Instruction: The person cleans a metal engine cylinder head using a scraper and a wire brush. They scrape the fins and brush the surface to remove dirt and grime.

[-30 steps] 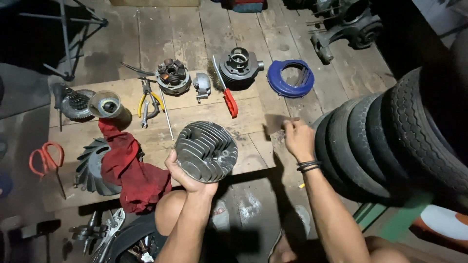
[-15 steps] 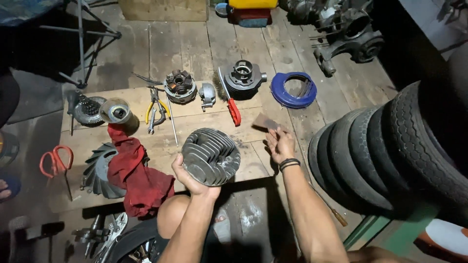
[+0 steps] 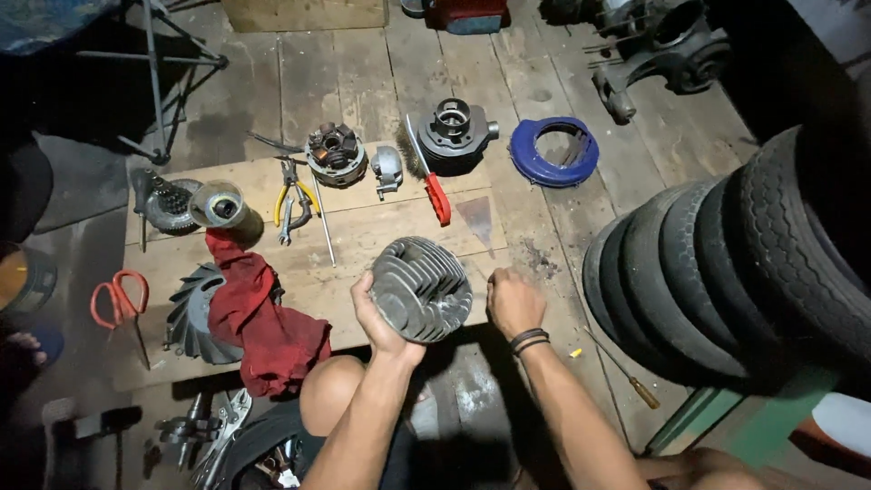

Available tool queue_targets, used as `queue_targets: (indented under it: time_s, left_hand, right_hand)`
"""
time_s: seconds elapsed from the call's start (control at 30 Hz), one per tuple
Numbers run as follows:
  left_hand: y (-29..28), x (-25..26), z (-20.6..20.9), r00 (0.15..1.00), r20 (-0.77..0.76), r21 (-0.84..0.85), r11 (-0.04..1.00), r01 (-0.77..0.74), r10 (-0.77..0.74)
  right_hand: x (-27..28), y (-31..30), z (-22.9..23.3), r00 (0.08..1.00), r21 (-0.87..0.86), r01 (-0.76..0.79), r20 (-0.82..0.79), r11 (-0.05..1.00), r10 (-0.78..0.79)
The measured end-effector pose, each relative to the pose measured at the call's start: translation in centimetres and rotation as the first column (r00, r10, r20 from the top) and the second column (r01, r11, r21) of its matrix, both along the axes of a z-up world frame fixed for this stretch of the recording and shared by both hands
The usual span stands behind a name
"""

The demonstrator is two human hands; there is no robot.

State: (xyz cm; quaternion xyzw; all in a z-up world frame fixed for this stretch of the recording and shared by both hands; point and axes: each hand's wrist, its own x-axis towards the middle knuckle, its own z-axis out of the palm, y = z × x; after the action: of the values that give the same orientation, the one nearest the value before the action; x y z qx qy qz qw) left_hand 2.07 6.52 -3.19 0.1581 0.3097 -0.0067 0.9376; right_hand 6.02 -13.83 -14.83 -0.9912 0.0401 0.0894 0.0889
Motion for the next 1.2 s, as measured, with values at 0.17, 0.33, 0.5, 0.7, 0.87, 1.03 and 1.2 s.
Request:
queue_targets:
  time_s: [0.17,0.33,0.5,0.7,0.87,1.03,1.2]
  left_hand:
    - [-1.4,-0.9,1.3,0.998,0.04,0.005,0.999,0.051,-0.051]
    - [-3.0,-2.0,4.9,0.975,0.064,-0.068,0.974,0.218,-0.214]
    - [-5.2,-1.8,5.2,0.958,0.136,-0.131,0.954,0.271,-0.253]
    - [-4.6,-1.0,1.9,0.801,0.488,0.515,0.855,0.057,-0.346]
    - [-2.8,-0.9,-1.6,0.817,0.307,0.857,0.515,-0.015,-0.488]
    - [-3.0,0.4,-1.1,0.88,0.213,0.792,0.602,0.099,-0.425]
    - [-2.4,0.6,-0.7,0.926,-0.092,0.951,0.244,0.19,-0.365]
  right_hand:
    - [1.5,-2.2,2.2,0.998,0.079,-0.059,0.009,0.995,0.059]
    - [4.5,-6.4,14.6,0.989,0.524,-0.037,0.139,0.851,-0.042]
    - [-1.1,-4.5,21.2,0.953,0.895,0.201,-0.086,0.397,-0.289]
    - [-2.3,-1.2,18.3,0.848,0.949,0.256,-0.312,-0.185,-0.429]
    - [0.0,-1.4,14.2,0.872,0.996,0.088,-0.084,-0.015,-0.483]
    - [1.4,0.2,10.8,0.858,0.996,-0.081,0.048,-0.041,-0.511]
    - [-1.7,-0.2,10.4,0.837,0.878,0.127,0.155,0.462,-0.524]
